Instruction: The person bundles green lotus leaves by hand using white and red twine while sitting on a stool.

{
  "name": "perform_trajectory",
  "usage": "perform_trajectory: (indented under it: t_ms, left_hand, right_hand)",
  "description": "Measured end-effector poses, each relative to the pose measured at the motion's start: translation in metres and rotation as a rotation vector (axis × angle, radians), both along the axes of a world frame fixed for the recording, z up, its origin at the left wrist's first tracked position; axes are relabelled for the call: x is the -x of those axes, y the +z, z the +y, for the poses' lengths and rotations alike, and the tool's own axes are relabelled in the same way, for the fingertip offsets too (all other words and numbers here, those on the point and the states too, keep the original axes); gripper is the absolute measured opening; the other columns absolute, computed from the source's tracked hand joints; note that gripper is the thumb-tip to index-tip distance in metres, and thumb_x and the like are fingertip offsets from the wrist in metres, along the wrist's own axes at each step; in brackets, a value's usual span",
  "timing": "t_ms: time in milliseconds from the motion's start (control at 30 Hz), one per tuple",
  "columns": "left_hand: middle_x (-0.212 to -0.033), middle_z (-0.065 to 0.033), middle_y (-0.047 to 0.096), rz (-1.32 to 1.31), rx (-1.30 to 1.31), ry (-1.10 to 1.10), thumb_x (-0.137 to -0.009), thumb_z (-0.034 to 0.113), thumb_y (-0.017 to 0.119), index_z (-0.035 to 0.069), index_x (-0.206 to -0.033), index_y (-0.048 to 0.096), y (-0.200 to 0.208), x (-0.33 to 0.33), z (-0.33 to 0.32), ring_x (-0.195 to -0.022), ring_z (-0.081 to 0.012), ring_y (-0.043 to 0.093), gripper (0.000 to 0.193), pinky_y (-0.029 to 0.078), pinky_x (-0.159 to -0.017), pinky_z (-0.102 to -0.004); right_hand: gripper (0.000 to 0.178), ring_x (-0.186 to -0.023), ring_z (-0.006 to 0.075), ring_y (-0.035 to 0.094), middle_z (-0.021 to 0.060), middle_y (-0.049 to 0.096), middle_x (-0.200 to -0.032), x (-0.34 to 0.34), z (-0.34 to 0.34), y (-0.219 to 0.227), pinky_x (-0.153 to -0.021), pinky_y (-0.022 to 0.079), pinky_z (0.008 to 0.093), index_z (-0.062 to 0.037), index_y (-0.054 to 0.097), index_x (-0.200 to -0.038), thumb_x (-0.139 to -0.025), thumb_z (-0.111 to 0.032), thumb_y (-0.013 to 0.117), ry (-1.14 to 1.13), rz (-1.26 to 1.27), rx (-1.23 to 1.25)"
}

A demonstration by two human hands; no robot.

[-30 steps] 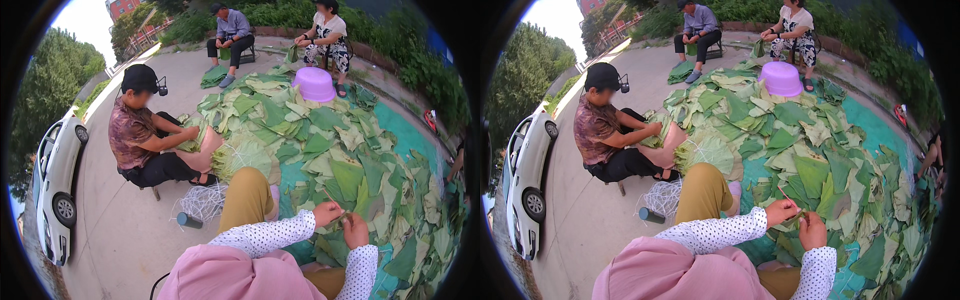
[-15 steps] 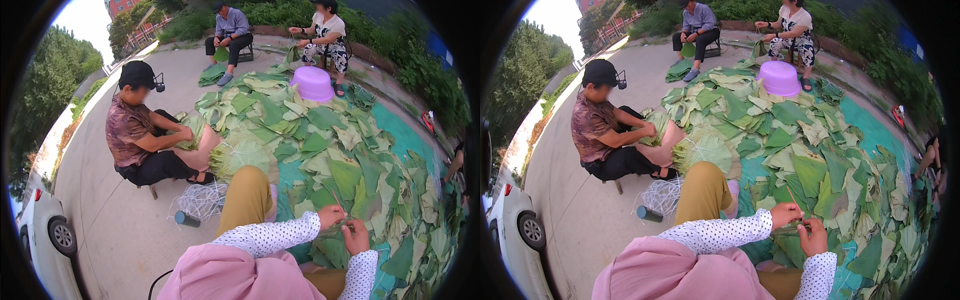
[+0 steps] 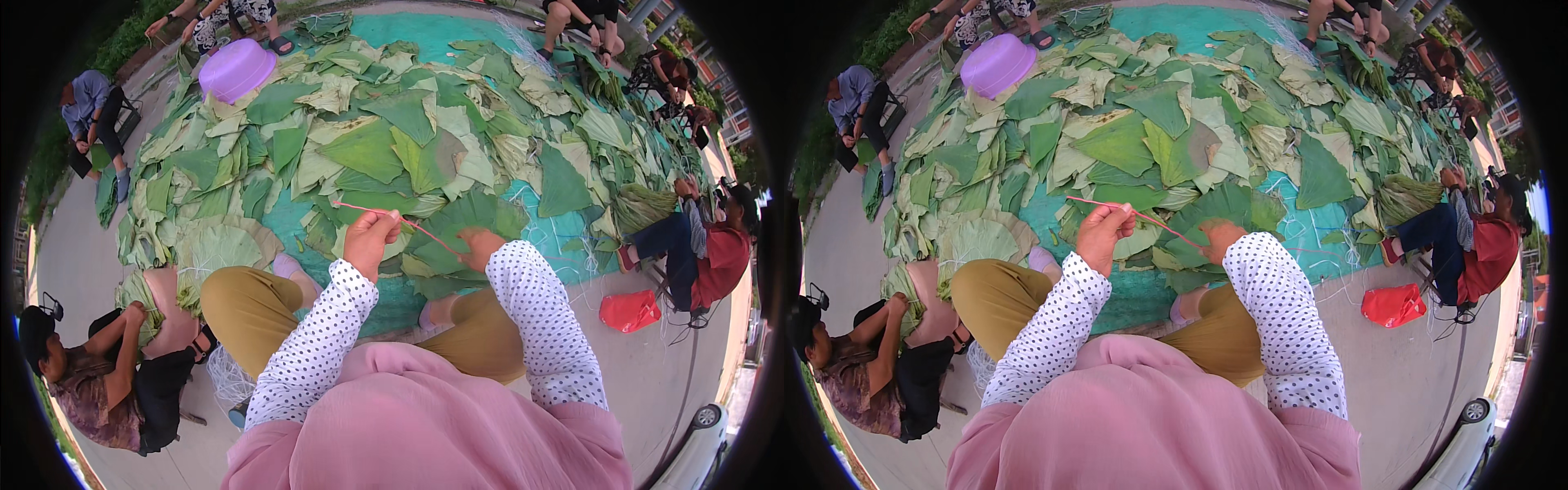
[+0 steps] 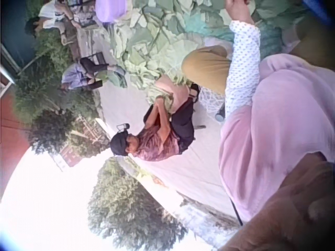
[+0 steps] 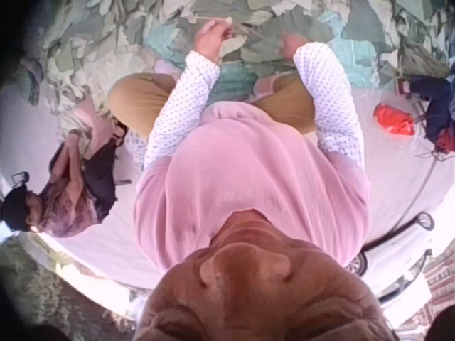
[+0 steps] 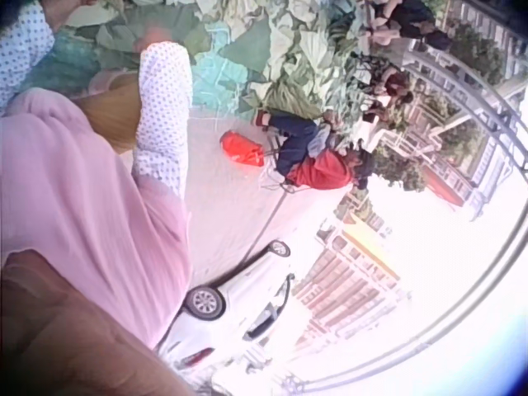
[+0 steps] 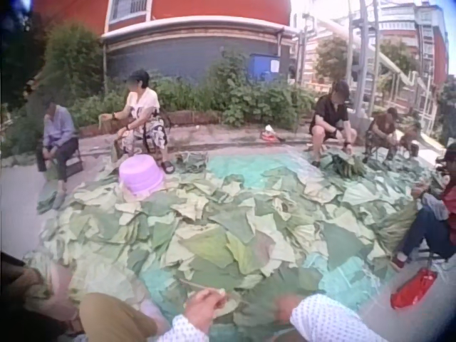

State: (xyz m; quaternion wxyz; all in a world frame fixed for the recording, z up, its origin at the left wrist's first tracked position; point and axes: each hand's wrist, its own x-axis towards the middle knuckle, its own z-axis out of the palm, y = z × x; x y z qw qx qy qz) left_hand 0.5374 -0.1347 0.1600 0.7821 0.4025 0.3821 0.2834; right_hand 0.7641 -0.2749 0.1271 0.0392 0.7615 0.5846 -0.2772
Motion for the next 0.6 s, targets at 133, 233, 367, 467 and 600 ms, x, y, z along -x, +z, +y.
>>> perform_trajectory:
  t_ms: [133, 233, 367, 467, 600]
  left_hand:
    - [-0.083, -0.0034, 0.064, 0.025, -0.011, -0.013, -0.092, 0.018, 0.063, 0.004, -0.092, 0.063, -0.008, 0.011, -0.004, -0.076, -0.0126, 0.059, 0.014, 0.048, -0.072, -0.0279]
    - [-0.086, -0.0040, 0.064, -0.077, 0.066, -0.071, -0.093, 0.018, 0.061, 0.004, -0.096, 0.063, -0.019, 0.014, -0.003, -0.078, -0.0131, 0.060, 0.014, 0.049, -0.073, -0.0271]
    - [-0.091, -0.0049, 0.065, 0.035, 0.138, -0.104, -0.093, 0.019, 0.060, 0.005, -0.102, 0.062, -0.079, 0.035, 0.014, -0.081, -0.0127, 0.060, 0.017, 0.049, -0.071, -0.0266]
    - [-0.096, -0.0059, 0.065, 0.408, 0.307, -0.048, -0.094, 0.019, 0.057, 0.007, -0.109, 0.059, -0.149, 0.054, 0.026, -0.082, -0.0130, 0.060, 0.020, 0.050, -0.067, -0.0283]
    - [-0.097, -0.0063, 0.065, 0.586, 0.398, 0.047, -0.095, 0.017, 0.050, 0.011, -0.117, 0.054, -0.214, 0.047, 0.045, -0.077, -0.0155, 0.060, 0.023, 0.049, -0.059, -0.0301]
  right_hand:
    - [0.032, -0.091, 0.0217, 0.061, 0.0127, 0.062, -0.102, 0.052, 0.040, 0.032, -0.081, 0.049, 0.0338, -0.0027, 0.057, -0.114, -0.089, -0.023, 0.062, -0.165, 0.651, -0.254]
    - [0.018, -0.072, 0.0142, 0.057, 0.0060, 0.061, -0.083, 0.056, 0.051, 0.043, -0.068, 0.047, 0.0282, -0.0018, 0.059, -0.105, -0.093, -0.016, 0.057, -0.329, 0.817, -0.222]
    - [0.011, -0.066, 0.0106, 0.051, 0.0027, 0.058, -0.072, 0.048, 0.058, 0.048, -0.061, 0.043, 0.0266, -0.0027, 0.060, -0.098, -0.095, -0.012, 0.055, -0.325, 0.617, -0.348]
    - [0.010, -0.066, 0.0129, 0.053, 0.0064, 0.056, -0.072, 0.045, 0.062, 0.051, -0.061, 0.043, 0.0288, -0.0010, 0.059, -0.098, -0.095, -0.010, 0.054, -0.270, 0.562, -0.413]
    - [0.009, -0.066, 0.0296, 0.057, 0.0164, 0.056, -0.075, 0.050, 0.061, 0.069, -0.062, 0.046, 0.0367, 0.0004, 0.057, -0.097, -0.094, -0.007, 0.053, -0.140, 0.314, -0.538]
